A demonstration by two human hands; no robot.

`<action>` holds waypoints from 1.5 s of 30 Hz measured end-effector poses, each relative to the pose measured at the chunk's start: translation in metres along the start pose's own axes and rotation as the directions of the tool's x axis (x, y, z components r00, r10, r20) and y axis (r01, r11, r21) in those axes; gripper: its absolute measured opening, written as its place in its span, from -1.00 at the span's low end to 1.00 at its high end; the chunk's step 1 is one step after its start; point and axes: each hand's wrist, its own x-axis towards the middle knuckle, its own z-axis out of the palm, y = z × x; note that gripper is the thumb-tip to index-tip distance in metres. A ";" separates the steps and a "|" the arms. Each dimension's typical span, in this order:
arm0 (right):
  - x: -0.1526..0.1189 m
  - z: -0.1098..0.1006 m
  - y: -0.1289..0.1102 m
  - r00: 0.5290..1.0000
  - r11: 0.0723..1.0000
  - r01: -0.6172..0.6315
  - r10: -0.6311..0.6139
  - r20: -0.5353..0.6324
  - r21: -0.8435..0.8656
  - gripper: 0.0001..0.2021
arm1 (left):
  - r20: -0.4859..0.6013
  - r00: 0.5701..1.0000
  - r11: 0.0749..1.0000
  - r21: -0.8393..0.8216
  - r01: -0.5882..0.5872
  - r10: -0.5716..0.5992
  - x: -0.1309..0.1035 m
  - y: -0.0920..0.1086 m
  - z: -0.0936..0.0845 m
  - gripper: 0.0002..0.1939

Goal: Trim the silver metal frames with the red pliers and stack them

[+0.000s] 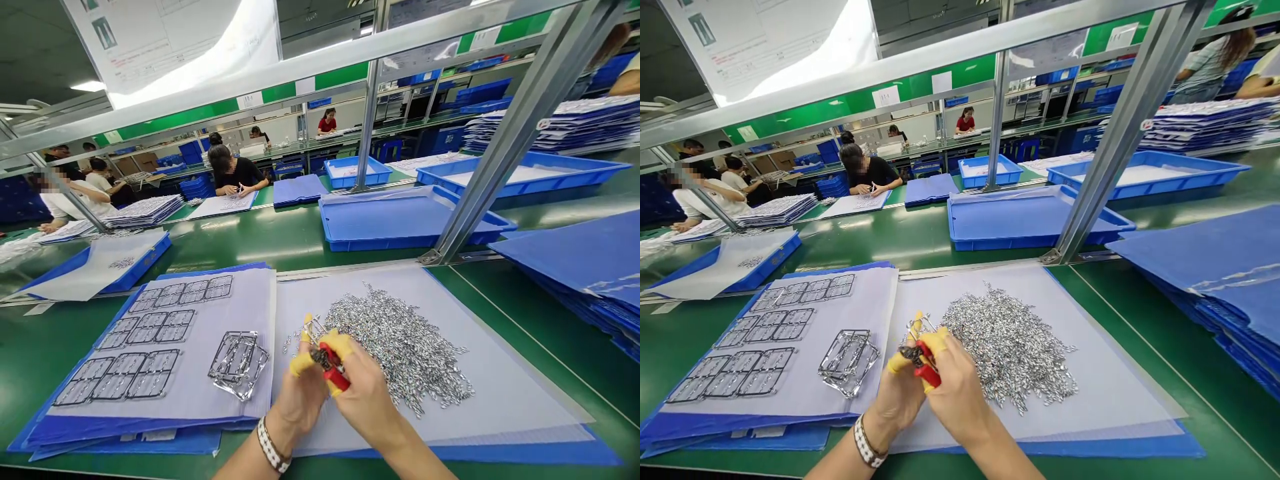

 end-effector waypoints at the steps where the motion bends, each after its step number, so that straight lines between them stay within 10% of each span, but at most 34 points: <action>1: -0.002 0.004 -0.003 0.998 0.998 0.066 -0.065 0.023 -0.025 -0.66 | -0.001 0.999 0.991 -0.127 0.033 -0.033 0.002 0.001 0.002 -0.49; 9: -0.009 0.004 -0.012 0.959 0.968 0.200 -0.162 0.232 -0.150 -0.62 | -0.081 0.986 0.900 -0.424 0.097 -0.145 0.018 0.013 0.007 -0.41; 17: 0.008 -0.009 0.002 0.875 0.786 -0.001 0.300 0.380 -0.618 -0.58 | -0.110 0.989 0.946 -0.318 0.058 -0.098 0.014 0.005 0.002 -0.35; 24: 0.016 -0.011 -0.007 0.803 0.777 -0.037 0.397 0.445 -0.628 -0.69 | -0.116 0.991 0.972 -0.231 0.035 -0.063 0.015 -0.001 -0.002 -0.36; 45: 0.018 -0.023 -0.009 0.781 0.733 0.029 0.408 0.473 -0.679 -0.82 | -0.174 0.983 0.997 -0.064 0.048 -0.059 0.015 -0.008 -0.005 -0.43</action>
